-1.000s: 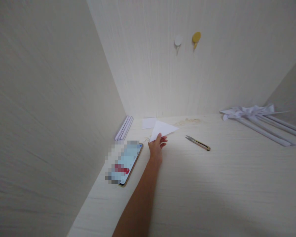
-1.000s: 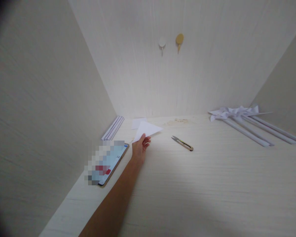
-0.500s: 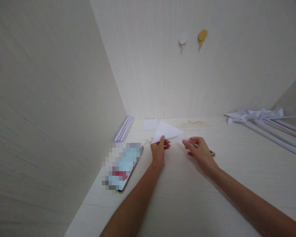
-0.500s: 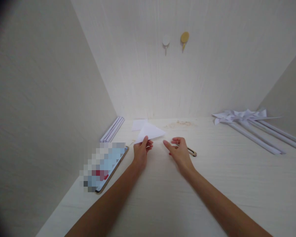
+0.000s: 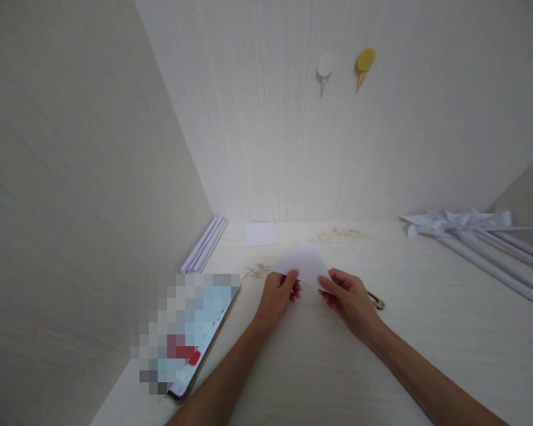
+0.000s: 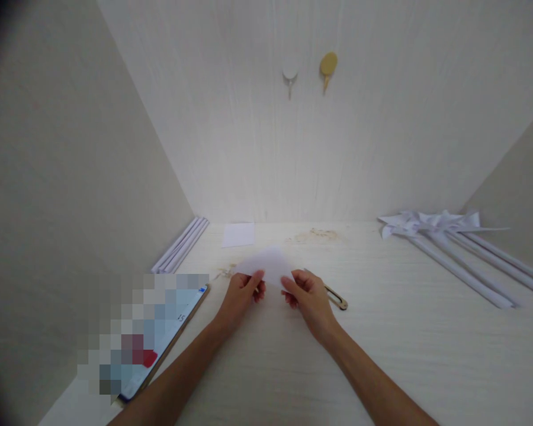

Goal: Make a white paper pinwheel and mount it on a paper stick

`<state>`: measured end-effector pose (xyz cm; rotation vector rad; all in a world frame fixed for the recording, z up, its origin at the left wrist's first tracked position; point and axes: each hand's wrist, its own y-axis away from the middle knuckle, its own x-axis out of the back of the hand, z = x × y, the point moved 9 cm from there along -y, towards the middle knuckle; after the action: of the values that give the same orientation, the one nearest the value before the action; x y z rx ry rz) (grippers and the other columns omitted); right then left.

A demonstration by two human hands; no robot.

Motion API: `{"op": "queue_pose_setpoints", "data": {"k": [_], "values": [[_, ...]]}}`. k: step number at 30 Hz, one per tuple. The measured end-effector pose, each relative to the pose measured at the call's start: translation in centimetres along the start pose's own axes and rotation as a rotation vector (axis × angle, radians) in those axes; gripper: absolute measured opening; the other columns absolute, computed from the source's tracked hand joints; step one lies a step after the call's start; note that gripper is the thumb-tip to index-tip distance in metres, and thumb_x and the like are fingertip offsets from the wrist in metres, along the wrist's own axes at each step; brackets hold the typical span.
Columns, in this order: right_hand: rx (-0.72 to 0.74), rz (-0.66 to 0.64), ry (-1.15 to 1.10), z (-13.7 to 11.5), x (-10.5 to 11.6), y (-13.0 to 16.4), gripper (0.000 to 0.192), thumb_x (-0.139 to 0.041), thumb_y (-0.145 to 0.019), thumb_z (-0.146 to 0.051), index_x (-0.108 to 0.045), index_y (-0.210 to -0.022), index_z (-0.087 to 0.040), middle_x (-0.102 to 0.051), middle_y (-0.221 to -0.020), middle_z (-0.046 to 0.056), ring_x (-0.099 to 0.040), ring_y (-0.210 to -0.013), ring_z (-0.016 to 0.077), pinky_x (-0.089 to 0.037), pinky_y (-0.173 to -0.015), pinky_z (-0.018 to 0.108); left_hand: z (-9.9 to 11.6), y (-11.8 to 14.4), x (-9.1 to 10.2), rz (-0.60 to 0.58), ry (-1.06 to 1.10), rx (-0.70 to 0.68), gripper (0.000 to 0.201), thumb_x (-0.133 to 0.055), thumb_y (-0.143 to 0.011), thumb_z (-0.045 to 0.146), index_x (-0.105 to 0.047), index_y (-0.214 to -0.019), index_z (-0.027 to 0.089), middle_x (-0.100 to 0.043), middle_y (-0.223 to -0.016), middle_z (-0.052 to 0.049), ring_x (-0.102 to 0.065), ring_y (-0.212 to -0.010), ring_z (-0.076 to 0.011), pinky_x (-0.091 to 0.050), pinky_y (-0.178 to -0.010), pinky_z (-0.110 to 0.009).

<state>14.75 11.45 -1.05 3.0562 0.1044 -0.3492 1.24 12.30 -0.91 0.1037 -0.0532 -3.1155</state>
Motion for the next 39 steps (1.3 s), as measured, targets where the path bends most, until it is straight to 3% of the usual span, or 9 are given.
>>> {"op": "queue_pose_setpoints", "data": {"k": [4, 8, 14, 21, 32, 39], "values": [[0.035, 0.072, -0.012, 0.0, 0.7, -0.1, 0.027, -0.069, -0.056, -0.039, -0.056, -0.055, -0.015, -0.051, -0.046, -0.002, -0.041, -0.04, 0.0067, -0.031, -0.039, 0.02, 0.7, 0.5, -0.4, -0.028, 0.085, -0.046, 0.025, -0.058, -0.065, 0.038, -0.059, -0.055, 0.015, -0.055, -0.048, -0.001, -0.049, -0.041, -0.0091, -0.034, -0.037, -0.019], [0.059, 0.049, 0.033, -0.2, 0.4, 0.2, 0.025, -0.066, -0.059, -0.038, -0.058, -0.057, -0.015, -0.053, -0.048, -0.001, -0.045, -0.043, 0.0087, -0.035, -0.042, 0.022, 0.6, 0.7, -0.5, -0.033, 0.011, -0.027, 0.015, -0.064, -0.06, 0.027, -0.058, -0.053, 0.015, -0.056, -0.047, 0.0, -0.049, -0.041, -0.0082, -0.036, -0.039, -0.019], [0.089, -0.021, 0.181, -0.3, -0.5, 0.3, 0.019, -0.062, -0.063, -0.033, -0.054, -0.055, -0.017, -0.053, -0.05, -0.002, -0.048, -0.047, 0.0107, -0.037, -0.047, 0.024, 0.9, 0.8, 0.0, 0.014, 0.024, -0.049, 0.016, -0.06, -0.063, 0.022, -0.056, -0.049, 0.015, -0.056, -0.049, -0.001, -0.05, -0.043, -0.0083, -0.037, -0.042, -0.019], [0.146, -0.017, 0.261, -0.7, -0.3, -0.1, 0.014, -0.059, -0.063, -0.028, -0.053, -0.057, -0.017, -0.055, -0.058, -0.001, -0.048, -0.056, 0.0124, -0.038, -0.055, 0.026, 0.9, 0.9, -0.6, -0.037, -0.142, -0.097, 0.018, -0.05, -0.069, 0.023, -0.055, -0.054, 0.015, -0.053, -0.05, 0.001, -0.047, -0.045, -0.0086, -0.038, -0.044, -0.02], [0.13, 0.011, 0.218, -0.2, 0.1, -0.3, 0.012, -0.059, -0.06, -0.024, -0.052, -0.055, -0.016, -0.05, -0.054, -0.002, -0.048, -0.054, 0.0122, -0.037, -0.054, 0.026, 1.0, 1.2, -0.4, 0.017, -0.238, -0.091, 0.016, -0.046, -0.072, 0.022, -0.05, -0.058, 0.015, -0.047, -0.049, 0.004, -0.045, -0.045, -0.0075, -0.037, -0.047, -0.02], [0.062, 0.067, 0.0, 0.5, 0.8, -0.5, 0.013, -0.063, -0.058, -0.026, -0.054, -0.061, -0.016, -0.051, -0.053, -0.003, -0.044, -0.047, 0.0092, -0.033, -0.046, 0.023, 0.8, 0.9, -0.1, 0.056, -0.151, -0.071, 0.012, -0.049, -0.069, 0.023, -0.055, -0.064, 0.013, -0.051, -0.052, 0.003, -0.047, -0.045, -0.0075, -0.039, -0.046, -0.02]]}}
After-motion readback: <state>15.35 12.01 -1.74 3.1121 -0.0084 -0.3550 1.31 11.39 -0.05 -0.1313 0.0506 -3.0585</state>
